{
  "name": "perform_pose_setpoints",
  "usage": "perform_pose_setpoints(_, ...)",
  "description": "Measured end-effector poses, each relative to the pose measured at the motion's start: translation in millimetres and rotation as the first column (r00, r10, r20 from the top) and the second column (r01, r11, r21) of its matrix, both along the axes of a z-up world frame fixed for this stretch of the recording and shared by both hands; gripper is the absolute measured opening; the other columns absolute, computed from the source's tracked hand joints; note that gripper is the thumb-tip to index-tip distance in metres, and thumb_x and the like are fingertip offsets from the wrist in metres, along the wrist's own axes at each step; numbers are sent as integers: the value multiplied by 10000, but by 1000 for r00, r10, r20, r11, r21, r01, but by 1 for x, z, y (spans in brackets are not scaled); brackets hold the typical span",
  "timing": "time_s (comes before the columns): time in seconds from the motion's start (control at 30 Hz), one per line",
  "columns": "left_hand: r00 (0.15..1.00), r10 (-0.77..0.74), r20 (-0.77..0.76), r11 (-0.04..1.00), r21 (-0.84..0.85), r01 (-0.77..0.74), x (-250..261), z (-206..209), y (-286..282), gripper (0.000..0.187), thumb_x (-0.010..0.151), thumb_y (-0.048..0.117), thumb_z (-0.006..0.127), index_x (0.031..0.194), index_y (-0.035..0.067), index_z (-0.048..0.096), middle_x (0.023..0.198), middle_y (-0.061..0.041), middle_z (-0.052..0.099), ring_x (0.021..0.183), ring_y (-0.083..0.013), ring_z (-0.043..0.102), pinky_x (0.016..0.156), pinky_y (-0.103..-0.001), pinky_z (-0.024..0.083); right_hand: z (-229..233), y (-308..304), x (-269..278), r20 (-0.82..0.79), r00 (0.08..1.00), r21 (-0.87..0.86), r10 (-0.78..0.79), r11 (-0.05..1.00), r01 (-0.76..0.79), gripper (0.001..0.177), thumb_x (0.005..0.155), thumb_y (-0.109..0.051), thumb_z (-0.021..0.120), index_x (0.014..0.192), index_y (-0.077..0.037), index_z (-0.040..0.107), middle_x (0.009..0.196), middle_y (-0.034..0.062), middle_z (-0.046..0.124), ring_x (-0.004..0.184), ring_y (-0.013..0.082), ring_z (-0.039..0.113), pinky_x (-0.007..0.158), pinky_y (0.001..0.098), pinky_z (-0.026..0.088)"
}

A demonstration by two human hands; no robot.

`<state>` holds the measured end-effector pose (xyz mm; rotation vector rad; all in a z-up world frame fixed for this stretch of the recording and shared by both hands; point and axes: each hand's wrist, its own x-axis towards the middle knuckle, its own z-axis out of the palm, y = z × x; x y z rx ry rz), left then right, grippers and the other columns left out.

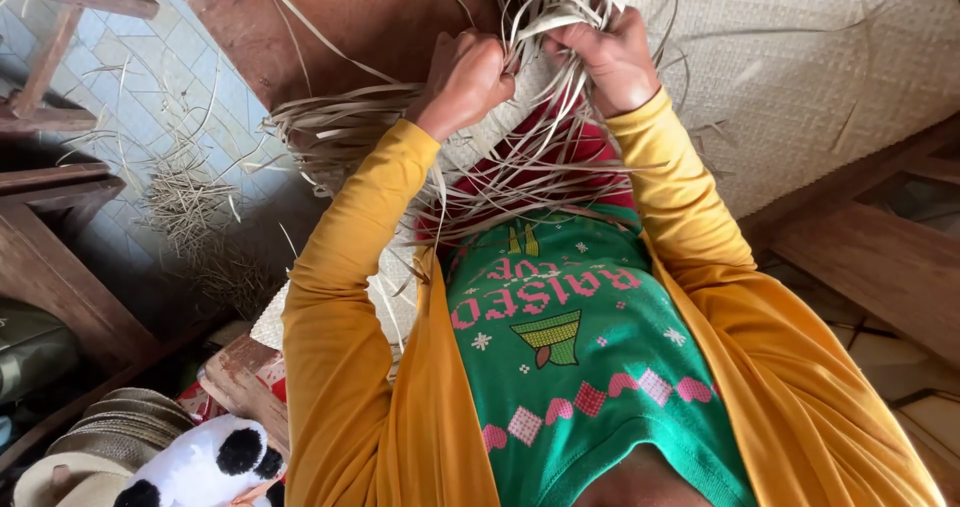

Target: Weaving dried palm leaves into a mat or basket using traditional hand-weaving techniques.

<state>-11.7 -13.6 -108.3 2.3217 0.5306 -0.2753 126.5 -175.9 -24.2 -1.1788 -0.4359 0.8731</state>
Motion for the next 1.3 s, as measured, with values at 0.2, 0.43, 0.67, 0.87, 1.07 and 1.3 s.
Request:
perform_pose_setpoints(0.2, 998, 70, -7, 996, -59, -70, 2, 13, 3, 433, 960, 154, 723, 758, 170, 341, 807, -8, 386, 833, -183, 450, 720, -395, 455, -39, -2, -10, 335, 912, -358, 236, 927, -108, 314, 1062, -153, 718, 763, -90, 645, 613, 0, 578, 463, 117, 473, 426, 277, 352)
perform_pose_setpoints(0.43, 995, 94, 43, 990, -113, -88, 3, 20, 2, 532, 951, 85, 741, 723, 202, 274, 726, 45, 283, 634, -121, 370, 704, -383, 446, -36, -2, -8, 388, 903, -288, 185, 955, -72, 216, 1025, -145, 778, 854, -33, 707, 721, 62, 711, 510, 146, 631, 416, 270, 498)
perform_pose_setpoints(0.67, 979, 187, -85, 974, -114, -196, 16, 51, -5, 319, 971, 125, 693, 704, 163, 523, 583, 54, 500, 492, -86, 455, 540, -292, 425, -63, -17, -44, 285, 927, -324, 245, 934, -147, 84, 899, -84, 780, 937, -32, 726, 871, 67, 742, 725, 177, 706, 646, 276, 586)
perform_pose_setpoints(0.87, 969, 189, -159, 968, -136, -211, 26, 67, -10, 148, 959, 192, 705, 918, 131, 576, 882, 10, 580, 720, -92, 550, 630, -272, 522, -61, -19, -46, 259, 931, -254, 258, 948, -192, 96, 941, -132, 725, 1025, -108, 685, 961, 35, 706, 862, 170, 660, 865, 320, 564)
perform_pose_setpoints(1.07, 964, 200, -174, 968, -115, -222, 26, 21, -7, 135, 961, 107, 695, 949, 119, 561, 961, -17, 505, 810, -140, 460, 686, -309, 432, -49, -68, 9, -357, 849, -257, -389, 915, 311, 190, 776, -168, 749, 933, -162, 641, 991, 13, 688, 950, 201, 644, 911, 362, 487)
perform_pose_setpoints(1.3, 995, 88, -40, 952, 298, -72, 28, 46, -19, 117, 877, 196, 766, 771, 172, 723, 746, 15, 706, 883, -245, 665, 1124, -643, 301, 32, -75, 27, 418, 604, 328, -679, 732, 597, 116, 993, -60, 695, 1081, -78, 622, 946, 100, 594, 806, 231, 617, 747, 328, 508)
